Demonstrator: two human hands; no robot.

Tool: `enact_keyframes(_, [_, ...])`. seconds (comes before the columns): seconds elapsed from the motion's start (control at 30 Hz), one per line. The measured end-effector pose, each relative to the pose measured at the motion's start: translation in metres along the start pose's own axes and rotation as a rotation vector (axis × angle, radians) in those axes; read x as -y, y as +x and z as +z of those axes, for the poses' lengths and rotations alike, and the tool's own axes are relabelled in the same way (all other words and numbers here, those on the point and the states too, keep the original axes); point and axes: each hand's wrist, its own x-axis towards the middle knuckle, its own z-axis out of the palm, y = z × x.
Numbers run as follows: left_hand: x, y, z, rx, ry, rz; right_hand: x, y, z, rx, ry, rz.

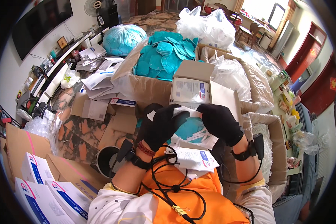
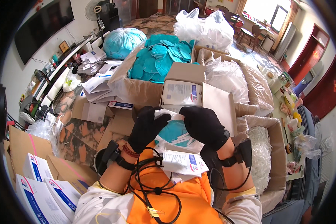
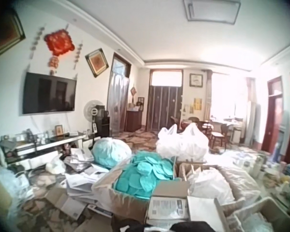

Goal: The recorder is packing teal and white protective masks into boxes and organizing them into larger containers.

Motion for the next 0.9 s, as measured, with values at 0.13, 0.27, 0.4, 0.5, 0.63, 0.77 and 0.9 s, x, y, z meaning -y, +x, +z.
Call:
enact_keyframes(0.13, [-0.004,-0.008,0.009,-0.014,0.008,-0.033,-0.006,0.0,0.005,0.104,0.236,-0.019])
enact_keyframes(0.27, [-0.004,-0.012,0.009,0.137,-0.031,-0.086,-0.013,-0.005,0.033,0.141,0.332,-0.008])
enact_keyframes(0.4, [0.005,-0.01,0.01,0.149,0.027,-0.038,-0.007,-0.006,0.03,0.127,0.21,-0.112])
enact_keyframes(0.5, [0.009,-0.015,0.016,0.133,-0.135,-0.109,0.012,-0.012,0.03,0.009,0.131,-0.106])
enact_keyframes(0.63, [0.019,-0.02,0.029,0.032,-0.138,-0.013,0.029,-0.018,0.026,-0.051,-0.076,-0.099])
enact_keyframes(0.77, [0.033,-0.02,0.043,-0.048,-0.172,-0.206,0.068,-0.033,0.024,-0.122,-0.279,-0.452])
enact_keyframes(0.9, [0.035,-0.019,0.022,-0.128,0.797,0.339,0.077,-0.041,0.024,0.0,-0.329,-0.5])
